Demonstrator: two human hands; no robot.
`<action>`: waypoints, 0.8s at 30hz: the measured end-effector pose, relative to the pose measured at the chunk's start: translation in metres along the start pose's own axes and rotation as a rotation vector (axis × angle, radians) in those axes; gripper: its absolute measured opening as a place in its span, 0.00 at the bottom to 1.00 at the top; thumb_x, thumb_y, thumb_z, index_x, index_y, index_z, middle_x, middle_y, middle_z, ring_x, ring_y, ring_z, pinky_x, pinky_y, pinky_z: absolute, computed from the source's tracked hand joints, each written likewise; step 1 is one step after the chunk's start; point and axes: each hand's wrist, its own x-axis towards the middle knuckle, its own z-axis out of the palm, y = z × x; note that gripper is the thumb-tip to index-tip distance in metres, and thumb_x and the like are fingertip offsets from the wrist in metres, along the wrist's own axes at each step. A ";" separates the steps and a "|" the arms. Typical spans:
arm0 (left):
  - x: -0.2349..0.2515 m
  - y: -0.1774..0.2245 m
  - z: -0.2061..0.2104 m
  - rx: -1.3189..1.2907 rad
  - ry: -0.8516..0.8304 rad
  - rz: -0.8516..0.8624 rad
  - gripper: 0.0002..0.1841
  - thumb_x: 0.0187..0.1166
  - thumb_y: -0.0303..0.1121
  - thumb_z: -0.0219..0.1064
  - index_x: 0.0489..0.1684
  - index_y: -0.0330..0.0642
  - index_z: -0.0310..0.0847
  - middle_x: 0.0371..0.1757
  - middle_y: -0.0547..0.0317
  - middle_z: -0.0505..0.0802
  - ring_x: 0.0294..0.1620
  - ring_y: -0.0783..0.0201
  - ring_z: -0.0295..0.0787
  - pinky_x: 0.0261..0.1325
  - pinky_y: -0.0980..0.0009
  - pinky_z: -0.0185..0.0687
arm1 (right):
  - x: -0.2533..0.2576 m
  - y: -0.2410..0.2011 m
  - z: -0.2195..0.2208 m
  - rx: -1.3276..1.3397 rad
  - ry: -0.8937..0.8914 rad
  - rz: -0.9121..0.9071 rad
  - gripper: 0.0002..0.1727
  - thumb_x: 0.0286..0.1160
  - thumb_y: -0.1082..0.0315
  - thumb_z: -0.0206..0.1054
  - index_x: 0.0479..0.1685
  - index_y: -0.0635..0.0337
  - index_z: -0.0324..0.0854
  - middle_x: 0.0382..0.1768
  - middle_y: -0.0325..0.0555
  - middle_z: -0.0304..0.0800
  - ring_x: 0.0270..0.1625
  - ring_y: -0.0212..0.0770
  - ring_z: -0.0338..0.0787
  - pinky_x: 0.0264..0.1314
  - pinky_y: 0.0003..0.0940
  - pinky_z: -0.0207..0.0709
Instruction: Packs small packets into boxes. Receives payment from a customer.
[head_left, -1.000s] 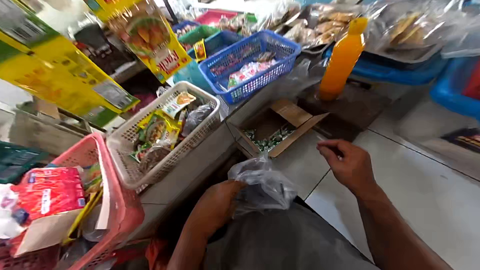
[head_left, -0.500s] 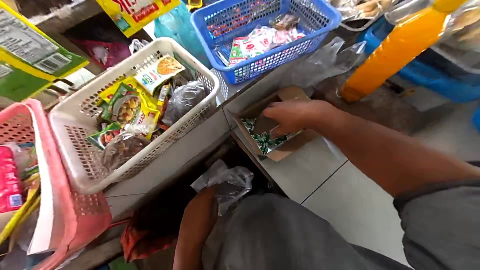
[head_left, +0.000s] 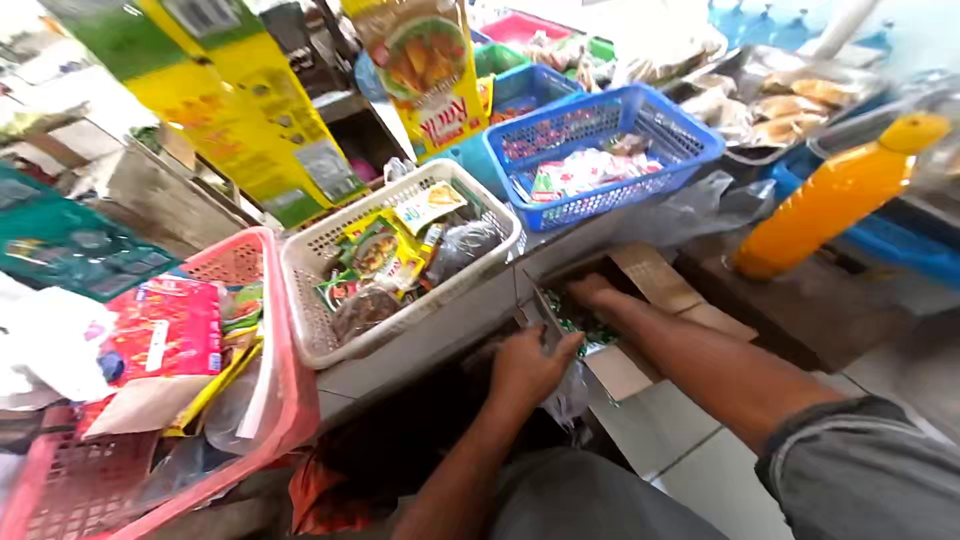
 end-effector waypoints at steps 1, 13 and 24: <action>0.006 0.005 0.004 -0.006 -0.009 0.011 0.37 0.78 0.72 0.55 0.61 0.48 0.89 0.52 0.55 0.95 0.56 0.59 0.93 0.63 0.48 0.87 | -0.008 -0.006 -0.001 -0.036 -0.014 0.010 0.32 0.83 0.47 0.65 0.66 0.72 0.81 0.65 0.68 0.85 0.69 0.62 0.85 0.73 0.62 0.76; 0.019 0.000 0.004 -0.099 -0.034 0.092 0.17 0.80 0.45 0.58 0.49 0.44 0.87 0.39 0.57 0.93 0.43 0.61 0.92 0.50 0.53 0.87 | -0.025 -0.030 -0.003 -0.373 -0.080 -0.050 0.38 0.88 0.42 0.54 0.70 0.75 0.77 0.74 0.68 0.79 0.80 0.61 0.78 0.82 0.59 0.70; 0.014 0.012 0.002 -0.014 -0.072 0.144 0.15 0.78 0.43 0.59 0.44 0.43 0.86 0.39 0.56 0.91 0.44 0.60 0.91 0.50 0.53 0.86 | -0.018 -0.004 0.005 0.700 0.022 0.129 0.17 0.85 0.55 0.63 0.50 0.63 0.80 0.26 0.44 0.80 0.21 0.37 0.78 0.26 0.36 0.79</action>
